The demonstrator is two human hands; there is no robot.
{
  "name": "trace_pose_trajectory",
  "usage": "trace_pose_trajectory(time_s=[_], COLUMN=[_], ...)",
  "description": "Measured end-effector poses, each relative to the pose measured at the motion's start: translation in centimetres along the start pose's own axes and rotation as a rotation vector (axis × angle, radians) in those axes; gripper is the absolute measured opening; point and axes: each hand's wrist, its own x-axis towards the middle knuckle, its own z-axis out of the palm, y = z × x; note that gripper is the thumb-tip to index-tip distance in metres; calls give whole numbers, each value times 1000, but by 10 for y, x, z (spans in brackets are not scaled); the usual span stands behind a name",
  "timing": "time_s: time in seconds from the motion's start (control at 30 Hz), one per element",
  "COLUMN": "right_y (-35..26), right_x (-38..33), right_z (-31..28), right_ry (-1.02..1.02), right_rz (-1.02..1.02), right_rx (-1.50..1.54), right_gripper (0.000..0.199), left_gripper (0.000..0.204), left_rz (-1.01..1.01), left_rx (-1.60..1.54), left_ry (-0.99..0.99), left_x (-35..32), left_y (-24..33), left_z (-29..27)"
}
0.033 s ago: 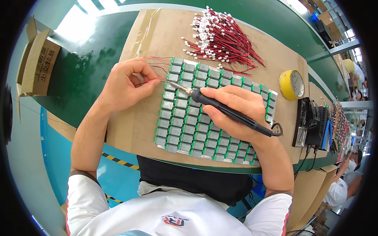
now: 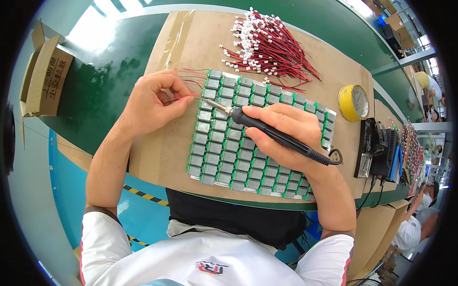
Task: The person fastens a waist strap, sits at a worktable, and solders wire leads onto battery cells using a soldering iron.
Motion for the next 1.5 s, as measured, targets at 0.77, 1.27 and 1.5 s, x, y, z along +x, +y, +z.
trace_pose_trajectory(time_s=[0.77, 1.27, 1.5], right_y=[0, 0, 1], right_x=[-2, -1, -3], right_z=[0, 0, 0], right_ry=[-21, 19, 23], right_rz=[21, -16, -14], right_rx=[18, 0, 2], right_gripper=[34, 34, 34], left_gripper=[11, 11, 11], left_rz=[-1, -1, -3], left_rx=[10, 25, 27], left_ry=[-6, -8, -12], left_x=[0, 0, 1], left_y=[0, 1, 1], left_z=[0, 1, 0])
